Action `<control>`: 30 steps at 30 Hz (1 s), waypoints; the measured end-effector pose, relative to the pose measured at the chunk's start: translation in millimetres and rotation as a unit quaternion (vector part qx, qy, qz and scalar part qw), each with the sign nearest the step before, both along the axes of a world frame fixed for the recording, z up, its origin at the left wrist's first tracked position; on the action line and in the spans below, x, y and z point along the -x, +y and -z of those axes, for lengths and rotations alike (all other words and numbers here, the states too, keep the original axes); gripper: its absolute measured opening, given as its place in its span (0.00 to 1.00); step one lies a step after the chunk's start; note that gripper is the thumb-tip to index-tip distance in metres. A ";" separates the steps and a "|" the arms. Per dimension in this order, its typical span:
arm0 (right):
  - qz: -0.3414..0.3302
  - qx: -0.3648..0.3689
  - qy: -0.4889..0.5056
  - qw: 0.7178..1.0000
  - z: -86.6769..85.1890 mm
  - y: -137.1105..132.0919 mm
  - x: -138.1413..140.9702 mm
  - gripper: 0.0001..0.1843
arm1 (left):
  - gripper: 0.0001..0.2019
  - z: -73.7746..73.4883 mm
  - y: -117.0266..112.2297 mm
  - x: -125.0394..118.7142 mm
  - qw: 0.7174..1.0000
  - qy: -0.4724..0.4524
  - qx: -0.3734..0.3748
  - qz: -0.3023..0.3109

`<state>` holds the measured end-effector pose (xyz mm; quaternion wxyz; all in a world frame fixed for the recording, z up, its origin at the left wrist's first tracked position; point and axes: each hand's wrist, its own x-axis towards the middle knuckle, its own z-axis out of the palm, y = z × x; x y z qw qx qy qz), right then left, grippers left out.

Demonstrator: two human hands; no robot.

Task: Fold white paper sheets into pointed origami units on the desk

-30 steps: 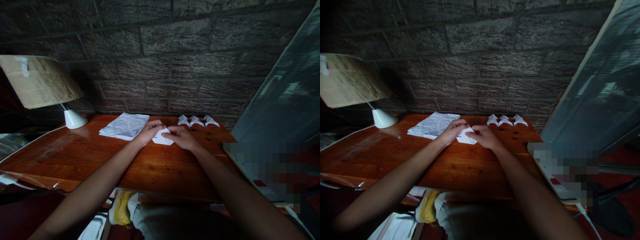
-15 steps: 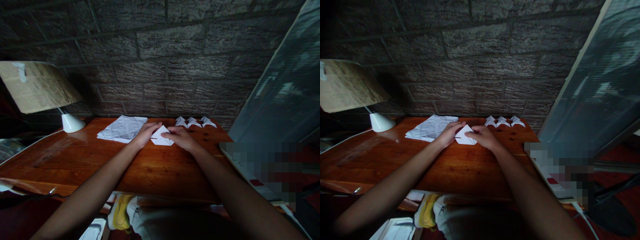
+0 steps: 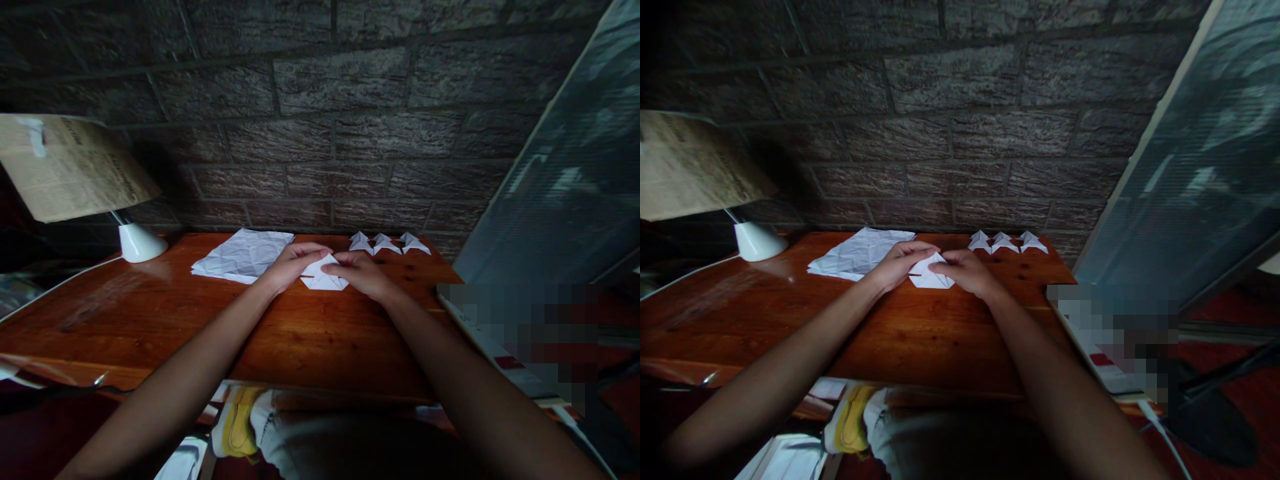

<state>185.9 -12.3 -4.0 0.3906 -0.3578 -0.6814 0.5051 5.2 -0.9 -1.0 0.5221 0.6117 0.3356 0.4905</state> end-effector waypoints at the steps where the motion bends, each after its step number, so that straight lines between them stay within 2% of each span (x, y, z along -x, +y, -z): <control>1: 0.004 -0.001 0.001 1.000 0.5 0.3 0.3 0.20 | 0.15 0.7 0.6 -0.3 0.999 0.015 -0.025 -0.013; 4: 0.016 -0.008 0.004 1.000 1.2 0.9 1.1 0.20 | 0.18 1.8 1.0 -2.3 0.994 0.046 -0.083 -0.048; 6: 0.022 -0.020 0.003 1.000 1.1 1.1 1.3 0.21 | 0.19 1.6 0.1 -3.3 0.993 0.052 -0.092 -0.053; 14: 0.037 -0.025 0.016 0.999 5.1 4.4 -1.3 0.23 | 0.17 5.1 0.1 0.0 0.999 0.040 -0.027 -0.018; 21: 0.046 -0.029 0.032 0.998 2.3 2.1 -2.3 0.23 | 0.18 -0.3 -2.3 -1.9 1.000 -0.001 -0.011 -0.026; 30: 0.082 -0.099 0.012 0.992 -1.8 -1.2 -1.5 0.17 | 0.17 0.4 3.0 -2.5 0.998 -0.057 0.019 -0.024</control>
